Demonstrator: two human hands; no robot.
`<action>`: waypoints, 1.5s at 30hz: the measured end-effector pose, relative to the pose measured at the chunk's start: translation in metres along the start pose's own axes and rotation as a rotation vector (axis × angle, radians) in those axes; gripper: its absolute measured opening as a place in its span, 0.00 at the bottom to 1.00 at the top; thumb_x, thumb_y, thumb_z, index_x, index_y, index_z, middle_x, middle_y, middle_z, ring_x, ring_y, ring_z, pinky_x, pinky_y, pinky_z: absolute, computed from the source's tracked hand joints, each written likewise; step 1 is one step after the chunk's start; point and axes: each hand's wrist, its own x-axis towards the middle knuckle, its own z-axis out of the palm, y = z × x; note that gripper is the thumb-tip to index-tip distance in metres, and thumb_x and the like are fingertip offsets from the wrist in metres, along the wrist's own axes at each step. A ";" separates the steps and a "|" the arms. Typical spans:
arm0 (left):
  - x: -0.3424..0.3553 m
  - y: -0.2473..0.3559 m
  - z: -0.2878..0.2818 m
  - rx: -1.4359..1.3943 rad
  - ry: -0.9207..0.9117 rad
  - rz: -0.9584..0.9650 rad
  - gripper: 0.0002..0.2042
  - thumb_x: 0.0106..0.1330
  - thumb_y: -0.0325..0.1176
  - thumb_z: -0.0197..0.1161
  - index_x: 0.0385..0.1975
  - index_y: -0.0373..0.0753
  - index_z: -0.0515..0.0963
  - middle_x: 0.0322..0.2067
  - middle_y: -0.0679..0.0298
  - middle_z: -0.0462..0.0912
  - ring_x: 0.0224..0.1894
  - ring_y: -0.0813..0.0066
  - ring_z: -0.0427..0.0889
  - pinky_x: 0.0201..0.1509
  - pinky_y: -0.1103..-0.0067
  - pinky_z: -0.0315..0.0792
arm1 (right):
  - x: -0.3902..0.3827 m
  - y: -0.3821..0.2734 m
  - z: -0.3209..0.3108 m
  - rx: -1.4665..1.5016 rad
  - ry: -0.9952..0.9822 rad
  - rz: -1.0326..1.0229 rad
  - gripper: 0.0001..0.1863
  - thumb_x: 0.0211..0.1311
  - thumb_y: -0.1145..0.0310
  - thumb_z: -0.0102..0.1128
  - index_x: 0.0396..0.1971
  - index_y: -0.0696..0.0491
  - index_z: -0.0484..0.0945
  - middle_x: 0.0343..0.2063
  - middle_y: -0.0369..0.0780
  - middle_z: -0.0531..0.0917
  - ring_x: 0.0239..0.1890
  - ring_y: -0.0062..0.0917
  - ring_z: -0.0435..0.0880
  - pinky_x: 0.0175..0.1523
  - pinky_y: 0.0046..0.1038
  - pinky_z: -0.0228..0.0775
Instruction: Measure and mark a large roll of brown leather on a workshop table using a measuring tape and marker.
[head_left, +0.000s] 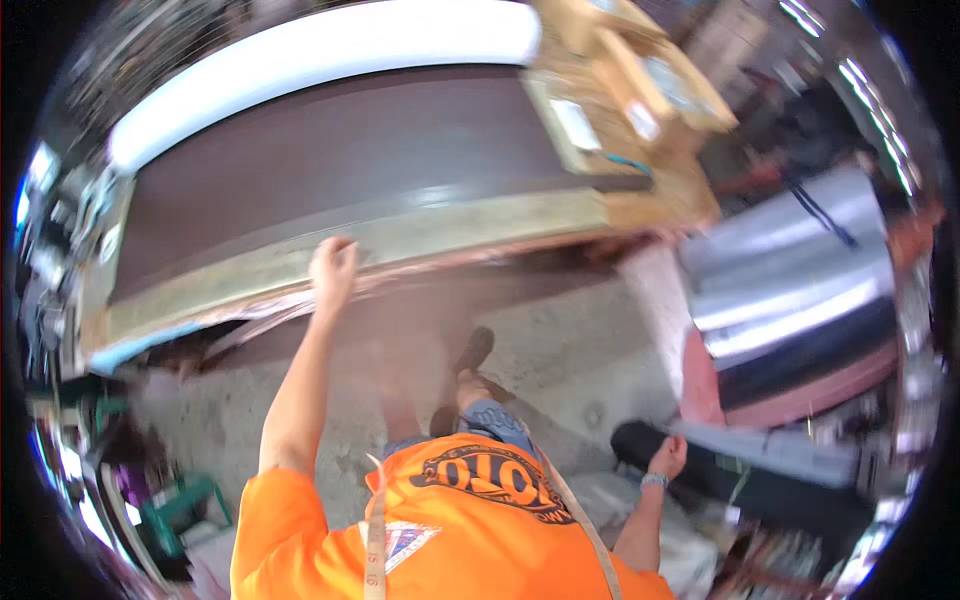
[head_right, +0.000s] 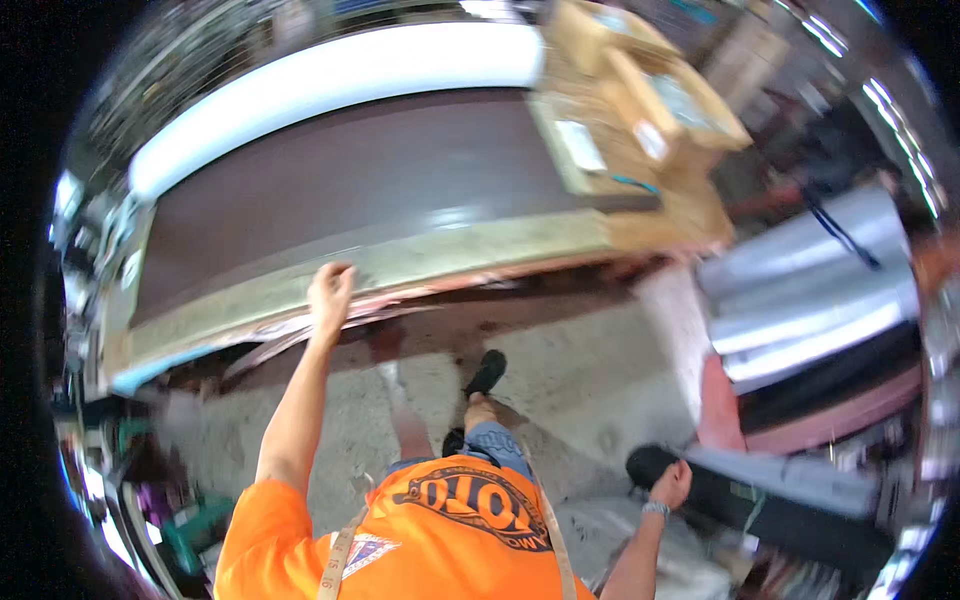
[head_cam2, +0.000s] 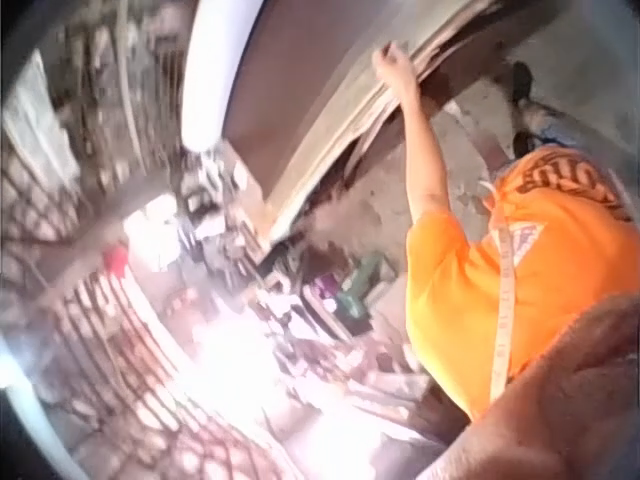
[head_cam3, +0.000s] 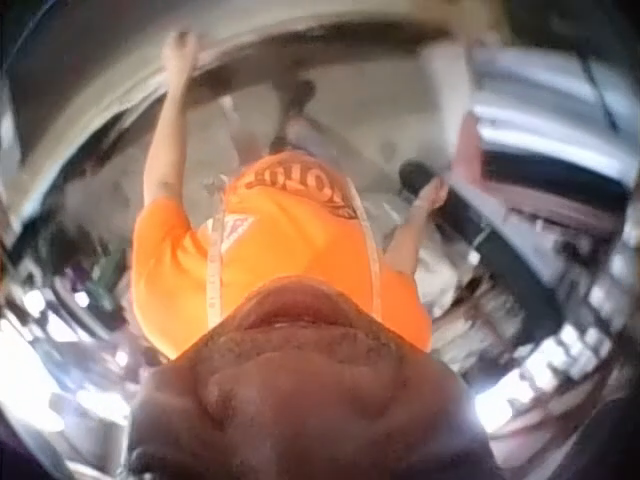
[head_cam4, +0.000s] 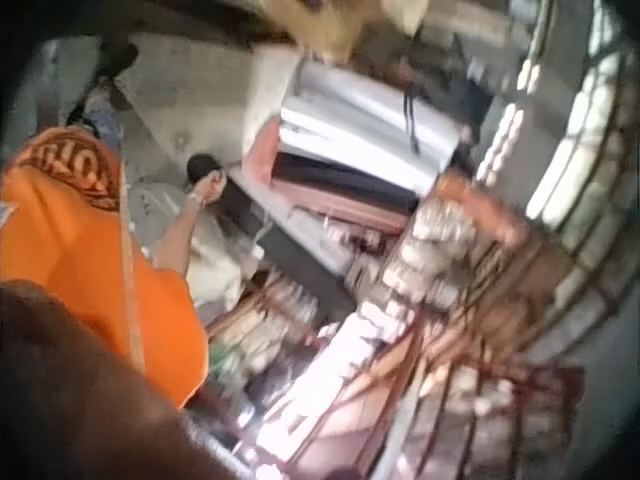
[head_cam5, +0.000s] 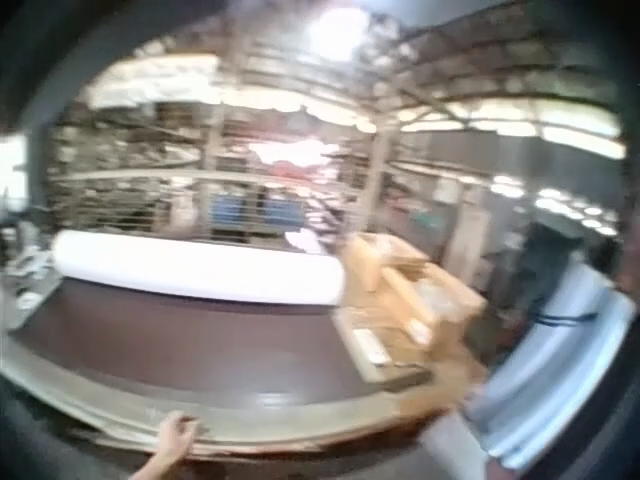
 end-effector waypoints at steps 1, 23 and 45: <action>0.016 -0.008 0.000 0.122 0.064 0.066 0.13 0.66 0.38 0.67 0.43 0.36 0.83 0.43 0.55 0.86 0.49 0.57 0.84 0.55 0.68 0.75 | 0.011 -0.024 0.015 0.059 -0.108 -0.027 0.18 0.65 0.69 0.57 0.52 0.59 0.80 0.48 0.45 0.86 0.52 0.36 0.84 0.60 0.33 0.72; 0.072 -0.030 0.013 0.545 -0.024 -0.198 0.26 0.75 0.49 0.52 0.67 0.42 0.69 0.73 0.53 0.60 0.79 0.54 0.49 0.81 0.58 0.44 | -0.026 -0.689 0.419 0.619 -0.928 -0.943 0.19 0.70 0.72 0.56 0.57 0.62 0.77 0.54 0.46 0.83 0.53 0.28 0.83 0.59 0.29 0.73; 0.264 -0.405 -0.371 0.868 0.375 -0.609 0.32 0.69 0.55 0.55 0.67 0.39 0.68 0.71 0.50 0.62 0.75 0.46 0.55 0.77 0.52 0.49 | -0.306 -0.678 0.424 -0.239 -0.677 -0.987 0.37 0.77 0.47 0.42 0.75 0.55 0.55 0.77 0.44 0.54 0.79 0.43 0.49 0.78 0.51 0.38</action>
